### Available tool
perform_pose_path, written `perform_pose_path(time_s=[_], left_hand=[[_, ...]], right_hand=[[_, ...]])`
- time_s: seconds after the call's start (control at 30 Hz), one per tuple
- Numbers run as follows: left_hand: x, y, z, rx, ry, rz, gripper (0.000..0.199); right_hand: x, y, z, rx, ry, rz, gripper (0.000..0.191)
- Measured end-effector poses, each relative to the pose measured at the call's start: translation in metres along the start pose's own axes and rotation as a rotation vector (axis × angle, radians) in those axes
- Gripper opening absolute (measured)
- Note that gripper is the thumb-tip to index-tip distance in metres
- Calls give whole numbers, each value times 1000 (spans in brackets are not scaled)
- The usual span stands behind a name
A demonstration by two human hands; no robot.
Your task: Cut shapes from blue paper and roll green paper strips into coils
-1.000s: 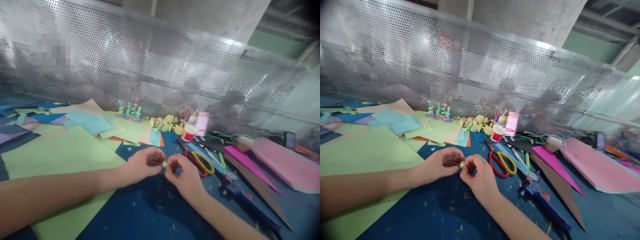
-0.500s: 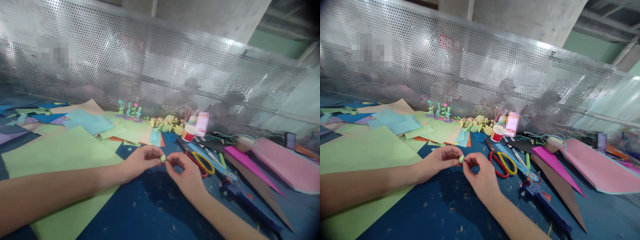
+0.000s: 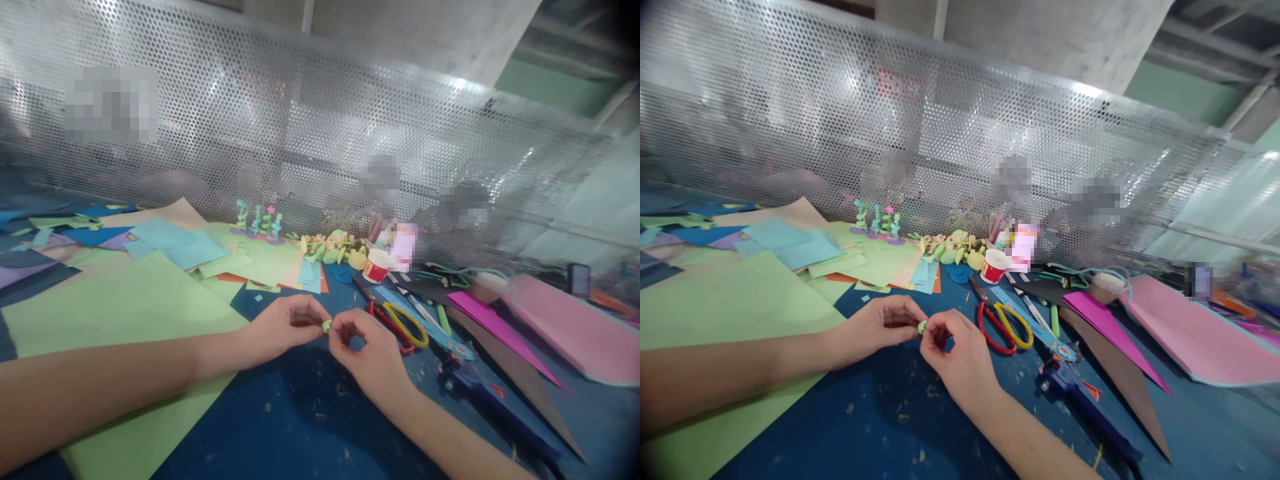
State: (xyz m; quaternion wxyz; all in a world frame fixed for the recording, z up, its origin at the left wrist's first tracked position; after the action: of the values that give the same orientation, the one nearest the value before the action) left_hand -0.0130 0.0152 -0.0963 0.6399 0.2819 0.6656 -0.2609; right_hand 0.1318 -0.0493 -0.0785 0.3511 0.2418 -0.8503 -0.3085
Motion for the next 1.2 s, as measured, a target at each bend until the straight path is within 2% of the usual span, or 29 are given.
perform_pose_path(time_s=[0.3,0.5,0.83,1.13,1.2], left_hand=[[-10,-1,-1,-117,56,-28,13],[-6,0,-1,-102,62,-4,12],[-10,-5,1,-110,71,-30,13],[-4,-5,4,-23,15,-38,19],[-5,-5,3,-39,16,-48,21]], right_hand=[[-9,-1,2,-58,85,-3,10],[-3,1,0,-37,37,-53,8],[-3,1,-1,-42,6,-38,10],[7,3,-5,-21,-129,-119,14],[6,3,-4,-8,-105,-114,13]])
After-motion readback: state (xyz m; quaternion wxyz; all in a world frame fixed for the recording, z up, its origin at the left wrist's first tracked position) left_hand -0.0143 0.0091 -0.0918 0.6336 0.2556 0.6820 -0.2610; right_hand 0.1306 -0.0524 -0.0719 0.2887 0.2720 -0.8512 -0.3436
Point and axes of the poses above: each hand's wrist, its own y-axis towards the middle knuckle, its own z-axis out of the palm, x = y × z, the point moved 3 cm from there along y, towards the middle knuckle, and after that the axes turned 12 degrees about -z, right-handed, at the moved point
